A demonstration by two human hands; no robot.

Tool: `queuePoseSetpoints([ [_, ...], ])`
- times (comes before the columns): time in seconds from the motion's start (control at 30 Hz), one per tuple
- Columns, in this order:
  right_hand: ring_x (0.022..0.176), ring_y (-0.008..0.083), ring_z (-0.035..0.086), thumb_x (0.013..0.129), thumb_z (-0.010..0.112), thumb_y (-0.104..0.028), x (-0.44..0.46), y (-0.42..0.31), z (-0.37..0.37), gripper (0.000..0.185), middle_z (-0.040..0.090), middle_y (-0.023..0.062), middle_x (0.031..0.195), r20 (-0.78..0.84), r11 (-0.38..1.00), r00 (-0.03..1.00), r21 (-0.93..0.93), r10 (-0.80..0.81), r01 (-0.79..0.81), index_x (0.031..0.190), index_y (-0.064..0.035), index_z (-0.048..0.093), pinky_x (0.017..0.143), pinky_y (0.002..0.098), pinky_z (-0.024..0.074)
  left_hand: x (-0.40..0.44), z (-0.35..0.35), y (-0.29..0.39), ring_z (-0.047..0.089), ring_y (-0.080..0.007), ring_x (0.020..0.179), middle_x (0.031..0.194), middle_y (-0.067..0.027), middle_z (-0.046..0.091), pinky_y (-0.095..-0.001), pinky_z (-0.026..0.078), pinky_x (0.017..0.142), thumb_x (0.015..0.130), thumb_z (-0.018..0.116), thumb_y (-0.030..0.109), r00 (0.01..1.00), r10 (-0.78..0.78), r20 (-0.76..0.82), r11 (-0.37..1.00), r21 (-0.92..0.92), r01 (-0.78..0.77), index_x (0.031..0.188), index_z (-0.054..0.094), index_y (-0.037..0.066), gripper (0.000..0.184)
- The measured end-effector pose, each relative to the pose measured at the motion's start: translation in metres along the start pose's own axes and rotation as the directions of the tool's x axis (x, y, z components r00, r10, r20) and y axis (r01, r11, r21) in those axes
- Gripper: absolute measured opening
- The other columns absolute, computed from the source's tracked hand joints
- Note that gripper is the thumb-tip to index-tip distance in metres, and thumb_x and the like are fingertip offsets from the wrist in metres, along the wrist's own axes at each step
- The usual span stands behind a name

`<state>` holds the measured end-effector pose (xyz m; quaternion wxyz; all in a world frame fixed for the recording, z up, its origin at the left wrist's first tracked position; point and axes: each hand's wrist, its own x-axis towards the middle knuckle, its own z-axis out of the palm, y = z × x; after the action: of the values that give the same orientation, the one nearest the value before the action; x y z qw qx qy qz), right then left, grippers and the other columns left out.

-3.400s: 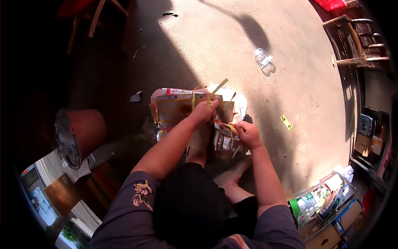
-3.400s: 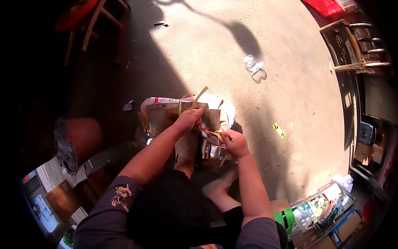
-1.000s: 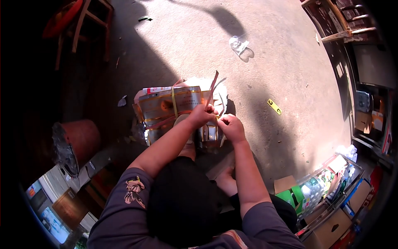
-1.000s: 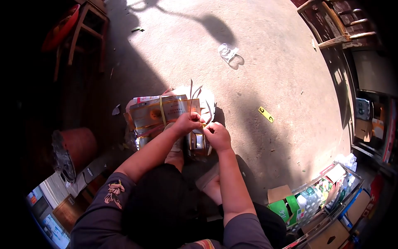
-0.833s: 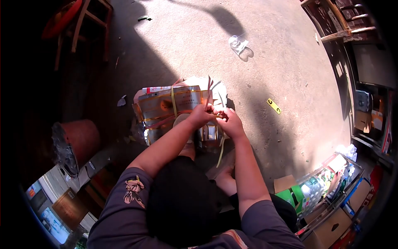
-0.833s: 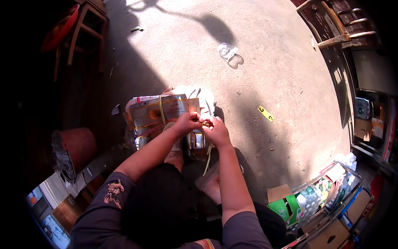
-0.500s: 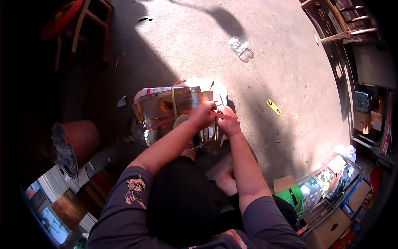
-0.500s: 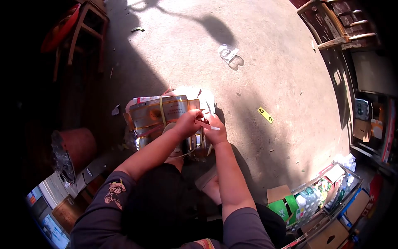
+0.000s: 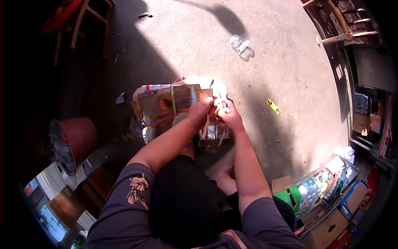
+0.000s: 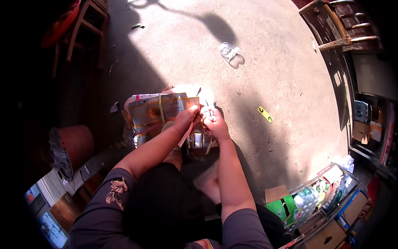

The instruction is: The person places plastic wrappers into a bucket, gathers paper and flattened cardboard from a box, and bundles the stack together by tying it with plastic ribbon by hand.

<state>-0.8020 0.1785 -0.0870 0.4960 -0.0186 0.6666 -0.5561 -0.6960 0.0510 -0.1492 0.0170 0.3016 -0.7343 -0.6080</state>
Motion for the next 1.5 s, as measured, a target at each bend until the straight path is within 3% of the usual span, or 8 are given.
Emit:
queuePoseSetpoints([
  [0.07, 0.073, 0.0113, 0.06, 0.083, 0.061, -0.011, 0.008, 0.002, -0.004, 0.022, 0.064, 0.0039, 0.085, 0.144, 0.993, 0.985, -0.081, 0.093, -0.082, 0.103, -0.0022, 0.064, 0.066, 0.0246, 0.0483, 0.003, -0.008, -0.003, 0.063, -0.0388, 0.074, 0.075, -0.0184, 0.062, -0.0457, 0.047, 0.061, 0.086, 0.062, 0.016, 0.965, -0.211, 0.156, 0.933, -0.261, 0.246, 0.084, 0.054, 0.006, 0.013],
  [0.13, 0.073, 0.0109, 0.059, 0.081, 0.061, -0.011, 0.008, -0.01, -0.003, 0.023, 0.064, 0.0034, 0.085, 0.123, 0.982, 0.99, -0.184, 0.062, -0.038, 0.102, -0.0021, 0.066, 0.066, 0.0251, 0.0485, -0.013, -0.02, 0.046, 0.062, -0.0381, 0.073, 0.075, -0.0183, 0.062, -0.0442, 0.047, 0.06, 0.085, 0.063, 0.013, 0.969, 0.244, -0.04, 0.927, 0.302, -0.221, 0.082, 0.054, 0.006, 0.012],
  [0.2, 0.075, 0.0101, 0.058, 0.08, 0.063, -0.012, 0.006, -0.025, -0.003, 0.019, 0.064, 0.0025, 0.084, 0.119, 0.819, 0.971, -0.522, -0.206, 0.238, 0.096, -0.0023, 0.067, 0.068, 0.0252, 0.048, -0.004, -0.01, 0.016, 0.062, -0.0378, 0.073, 0.076, -0.0183, 0.062, -0.0438, 0.047, 0.06, 0.084, 0.063, 0.013, 0.99, 0.138, -0.015, 0.981, 0.136, -0.135, 0.082, 0.054, 0.006, 0.011],
  [0.47, 0.065, 0.0067, 0.051, 0.09, 0.064, -0.019, 0.007, -0.024, -0.024, 0.02, 0.057, -0.0004, 0.071, 0.054, 0.958, 0.999, 0.286, 0.007, -0.022, 0.074, -0.008, 0.058, 0.062, 0.0228, 0.0415, -0.016, -0.03, 0.052, 0.063, -0.0344, 0.071, 0.077, -0.0153, 0.063, -0.0416, 0.048, 0.06, 0.084, 0.064, 0.013, 0.98, 0.194, 0.04, 0.929, 0.314, -0.197, 0.086, 0.056, 0.007, 0.01],
  [0.67, 0.06, 0.0074, 0.049, 0.094, 0.06, -0.023, 0.009, -0.027, -0.049, 0.021, 0.05, -0.0023, 0.066, 0.051, 0.993, 0.991, -0.007, -0.121, 0.121, 0.079, -0.01, 0.054, 0.064, 0.0229, 0.0436, -0.022, -0.052, 0.069, 0.063, -0.0321, 0.069, 0.073, -0.0123, 0.063, -0.0421, 0.049, 0.061, 0.089, 0.061, 0.028, 0.966, 0.134, 0.22, 0.769, 0.592, -0.242, 0.074, 0.062, 0.008, 0.025],
  [0.93, 0.047, 0.008, 0.04, 0.093, 0.063, -0.023, 0.036, 0.022, -0.094, 0.024, 0.046, -0.0033, 0.06, -0.216, 0.932, 0.976, -0.36, -0.039, -0.043, 0.075, -0.0124, 0.05, 0.042, 0.0231, 0.0362, -0.037, -0.052, 0.016, 0.065, -0.0197, 0.068, 0.071, -0.0103, 0.064, -0.0321, 0.048, 0.058, 0.088, 0.065, 0.017, 0.966, 0.065, 0.249, 0.938, 0.314, -0.145, 0.079, 0.067, 0.005, 0.015],
  [1.17, 0.081, 0.0187, 0.065, 0.09, 0.067, -0.037, 0.004, -0.01, -0.051, 0.026, 0.068, 0.0063, 0.085, 0.015, 0.616, 1.0, 0.787, 0.023, -0.026, 0.088, -0.0116, 0.06, 0.074, 0.0371, 0.0545, -0.034, -0.065, 0.061, 0.061, -0.0096, 0.079, 0.082, 0.0009, 0.067, -0.0276, 0.049, 0.067, 0.089, 0.065, 0.022, 0.93, -0.288, 0.23, 0.903, -0.257, 0.343, 0.089, 0.069, 0.005, 0.017],
  [1.5, 0.067, 0.0141, 0.058, 0.095, 0.062, -0.029, 0.028, 0.006, -0.005, 0.022, 0.061, 0.0035, 0.077, -0.113, 0.983, 0.994, 0.183, 0.004, 0.017, 0.097, -0.0081, 0.057, 0.064, 0.0311, 0.0503, -0.035, -0.058, 0.073, 0.064, -0.014, 0.087, 0.095, -0.0043, 0.068, -0.0302, 0.052, 0.075, 0.095, 0.057, 0.028, 0.874, -0.263, 0.409, 0.605, -0.636, 0.48, 0.093, 0.067, 0.006, 0.024],
])
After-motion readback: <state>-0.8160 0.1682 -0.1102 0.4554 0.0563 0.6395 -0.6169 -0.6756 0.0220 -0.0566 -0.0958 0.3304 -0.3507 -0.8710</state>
